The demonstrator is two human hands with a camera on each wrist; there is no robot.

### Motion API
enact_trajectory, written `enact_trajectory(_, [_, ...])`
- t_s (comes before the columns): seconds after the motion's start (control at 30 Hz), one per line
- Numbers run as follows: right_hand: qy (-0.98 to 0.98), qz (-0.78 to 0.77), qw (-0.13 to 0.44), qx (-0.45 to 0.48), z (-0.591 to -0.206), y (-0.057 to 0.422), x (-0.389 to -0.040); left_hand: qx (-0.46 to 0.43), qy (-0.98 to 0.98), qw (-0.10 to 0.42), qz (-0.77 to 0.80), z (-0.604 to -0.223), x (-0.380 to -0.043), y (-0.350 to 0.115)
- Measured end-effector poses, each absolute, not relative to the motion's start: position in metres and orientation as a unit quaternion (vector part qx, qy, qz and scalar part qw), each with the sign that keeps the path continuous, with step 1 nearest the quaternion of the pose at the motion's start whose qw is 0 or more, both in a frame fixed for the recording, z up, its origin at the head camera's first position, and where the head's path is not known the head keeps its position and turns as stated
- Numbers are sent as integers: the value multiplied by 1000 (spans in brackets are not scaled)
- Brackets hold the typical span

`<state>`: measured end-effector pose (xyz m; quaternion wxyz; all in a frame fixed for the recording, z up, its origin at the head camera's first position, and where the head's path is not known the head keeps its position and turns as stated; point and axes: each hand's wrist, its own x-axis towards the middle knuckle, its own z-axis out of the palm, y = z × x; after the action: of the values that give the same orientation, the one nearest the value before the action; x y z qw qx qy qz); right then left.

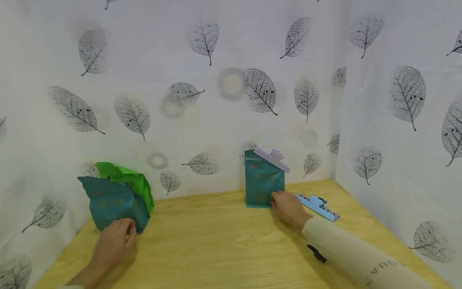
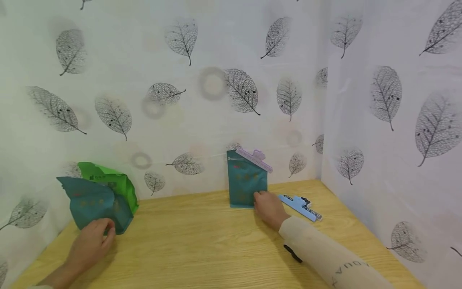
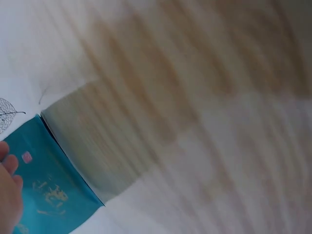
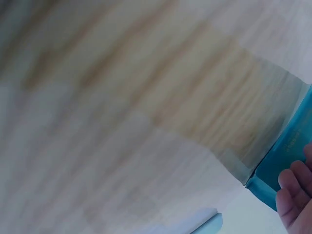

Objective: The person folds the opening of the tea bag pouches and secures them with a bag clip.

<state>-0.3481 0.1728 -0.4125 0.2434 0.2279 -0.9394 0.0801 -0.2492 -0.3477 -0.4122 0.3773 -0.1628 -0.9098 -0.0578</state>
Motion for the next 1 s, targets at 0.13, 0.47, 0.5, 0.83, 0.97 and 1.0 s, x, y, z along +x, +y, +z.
enact_trajectory(0.13, [-940, 97, 225, 238, -416, 173, -348, -139, -916, 373, -44, -409, -247, -353])
enact_trajectory(0.47, [-935, 88, 208, 272, -419, 172, -355, -16, -925, 377, -44, -410, -247, -366])
enact_trajectory(0.5, [-935, 86, 209, 273, -419, 172, -356, 0, -925, 377, -42, -410, -248, -367])
enact_trajectory(0.83, [-943, 84, 177, 267, -418, 170, -359, 124, -946, 269, -133, -407, -251, -375])
enact_trajectory(0.97, [-947, 77, 163, 267, -419, 167, -361, 132, -947, 247, -159, -407, -254, -380])
enact_trajectory(1.0, [-949, 71, 159, 264, -420, 166, -362, 132, -946, 249, -163, -407, -254, -381])
